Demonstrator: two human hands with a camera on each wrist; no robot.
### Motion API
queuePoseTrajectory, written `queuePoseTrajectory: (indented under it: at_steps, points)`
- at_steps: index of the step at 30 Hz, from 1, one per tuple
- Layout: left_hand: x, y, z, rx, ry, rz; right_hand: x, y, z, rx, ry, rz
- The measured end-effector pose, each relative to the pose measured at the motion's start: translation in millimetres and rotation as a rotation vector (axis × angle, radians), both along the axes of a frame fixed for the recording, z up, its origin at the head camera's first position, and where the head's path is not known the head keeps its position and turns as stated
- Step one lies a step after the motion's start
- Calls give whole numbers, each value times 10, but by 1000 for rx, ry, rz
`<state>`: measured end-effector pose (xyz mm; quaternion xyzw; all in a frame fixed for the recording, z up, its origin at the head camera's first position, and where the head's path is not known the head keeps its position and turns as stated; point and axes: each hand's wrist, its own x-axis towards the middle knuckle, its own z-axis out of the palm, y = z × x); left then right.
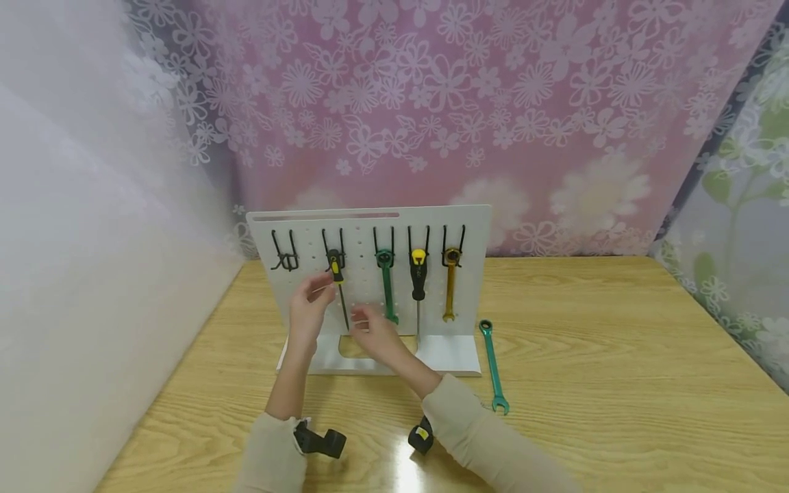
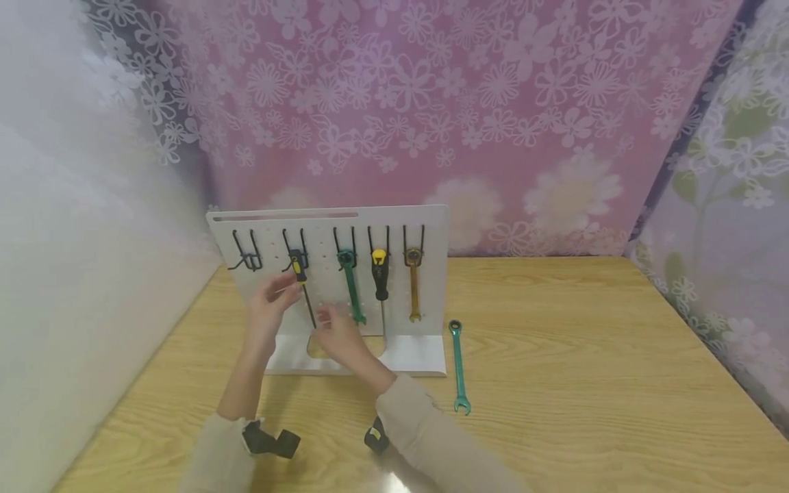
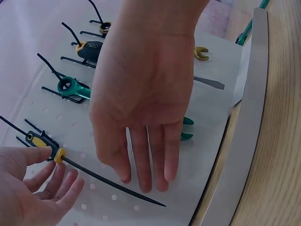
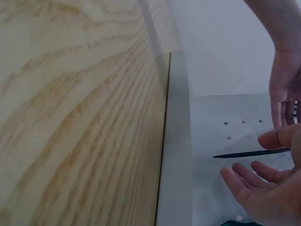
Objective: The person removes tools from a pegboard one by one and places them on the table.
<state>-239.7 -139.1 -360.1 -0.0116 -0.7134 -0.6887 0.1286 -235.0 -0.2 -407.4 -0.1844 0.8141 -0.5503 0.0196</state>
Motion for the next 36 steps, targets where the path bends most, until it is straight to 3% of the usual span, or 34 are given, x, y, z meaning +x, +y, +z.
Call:
queuePoseTrajectory:
  at_steps: [6,17,28,36]
  points:
    - [-14,21,-16,46,-17,-2,-35,-67,-66,13,46,-8]
    - [-28,92,-13,93,-27,17,58,-68,-81,69,135,-65]
    - [29,128,14,278,24,-40,156,-45,-35,63,177,-73]
    - [123,114,49,297,45,-81,245,-7,13,60,202,-40]
